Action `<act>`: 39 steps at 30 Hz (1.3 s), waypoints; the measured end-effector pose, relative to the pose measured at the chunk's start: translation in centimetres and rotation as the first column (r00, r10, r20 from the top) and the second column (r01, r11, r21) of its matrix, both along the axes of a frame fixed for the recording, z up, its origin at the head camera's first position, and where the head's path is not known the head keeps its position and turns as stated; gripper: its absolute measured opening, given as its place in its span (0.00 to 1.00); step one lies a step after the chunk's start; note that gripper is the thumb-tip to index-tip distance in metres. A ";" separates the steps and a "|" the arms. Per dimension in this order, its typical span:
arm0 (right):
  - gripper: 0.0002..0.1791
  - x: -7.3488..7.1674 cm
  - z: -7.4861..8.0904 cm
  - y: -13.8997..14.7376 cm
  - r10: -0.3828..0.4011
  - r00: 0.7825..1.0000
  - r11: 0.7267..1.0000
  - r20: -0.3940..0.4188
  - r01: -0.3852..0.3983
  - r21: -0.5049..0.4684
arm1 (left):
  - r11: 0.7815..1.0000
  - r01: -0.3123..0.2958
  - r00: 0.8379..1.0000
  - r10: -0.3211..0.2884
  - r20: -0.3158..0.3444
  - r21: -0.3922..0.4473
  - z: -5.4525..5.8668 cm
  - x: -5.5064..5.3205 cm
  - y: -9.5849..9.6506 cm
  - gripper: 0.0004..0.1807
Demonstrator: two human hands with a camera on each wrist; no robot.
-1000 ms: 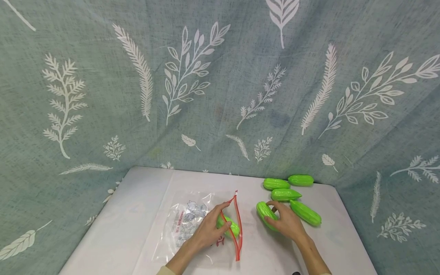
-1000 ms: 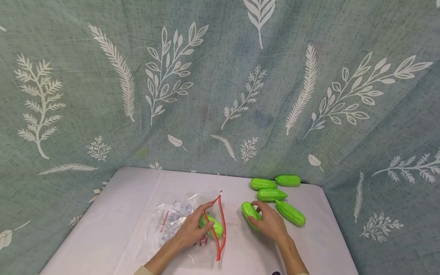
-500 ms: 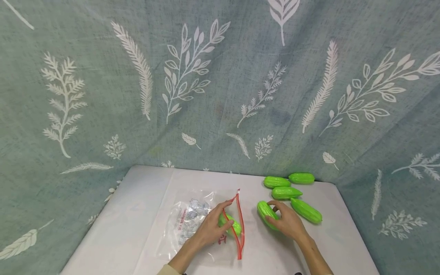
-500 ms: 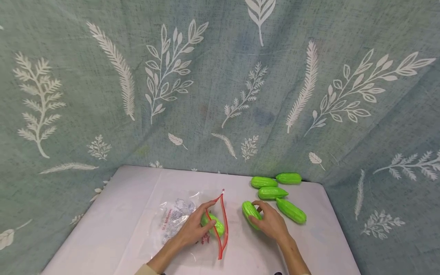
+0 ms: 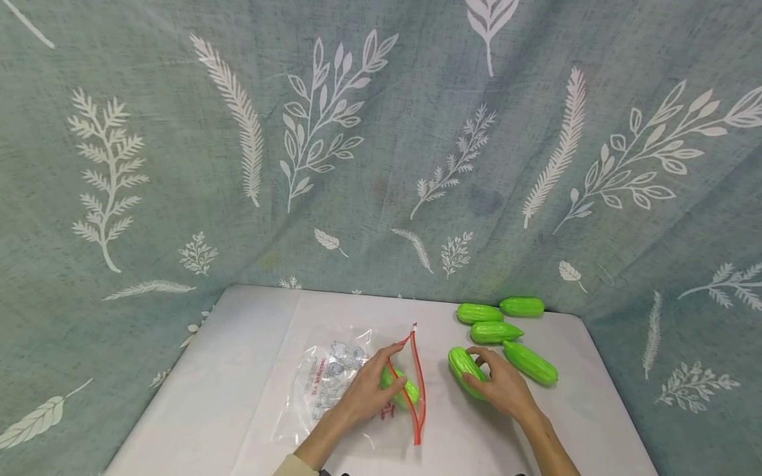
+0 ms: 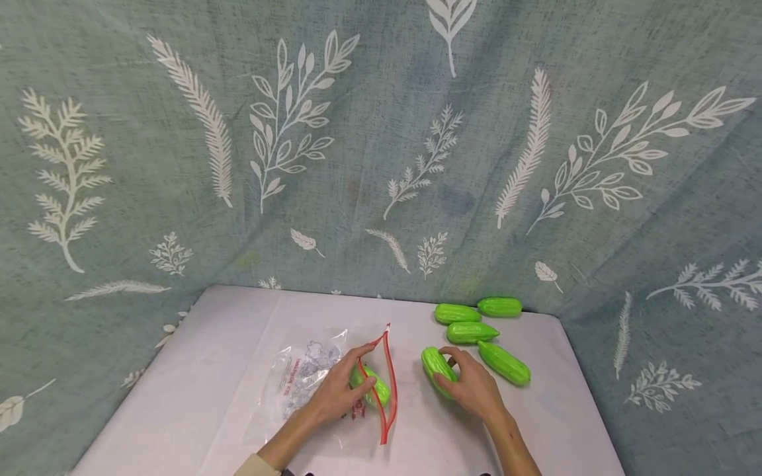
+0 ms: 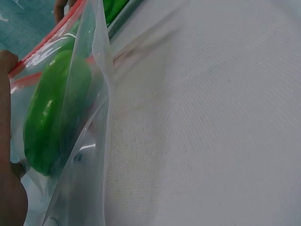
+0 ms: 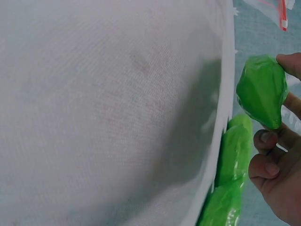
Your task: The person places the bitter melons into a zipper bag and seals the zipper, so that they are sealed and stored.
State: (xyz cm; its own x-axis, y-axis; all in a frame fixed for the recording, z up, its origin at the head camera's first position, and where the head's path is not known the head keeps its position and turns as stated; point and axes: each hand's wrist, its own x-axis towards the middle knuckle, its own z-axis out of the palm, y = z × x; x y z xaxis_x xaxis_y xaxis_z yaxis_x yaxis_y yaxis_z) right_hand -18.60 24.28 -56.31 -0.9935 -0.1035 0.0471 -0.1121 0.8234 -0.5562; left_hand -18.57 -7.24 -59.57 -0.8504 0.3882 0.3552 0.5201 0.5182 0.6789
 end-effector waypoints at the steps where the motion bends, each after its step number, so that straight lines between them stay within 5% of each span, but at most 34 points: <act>1: 0.32 0.0 0.1 0.0 0.004 1.000 1.000 -0.009 -0.005 -0.004 | 1.000 -0.004 1.000 0.004 0.008 0.003 0.0 0.0 0.0 0.35; 12: 0.31 -0.1 0.3 -0.3 0.029 0.998 0.999 -0.050 -0.030 -0.022 | 1.000 0.001 0.997 -0.002 0.073 0.010 -0.1 -0.1 0.5 0.34; 39: 0.32 0.3 -0.3 -1.6 0.023 1.000 0.997 -0.016 -0.024 -0.069 | 1.000 -0.009 0.999 0.009 0.040 0.005 0.1 0.2 0.8 0.35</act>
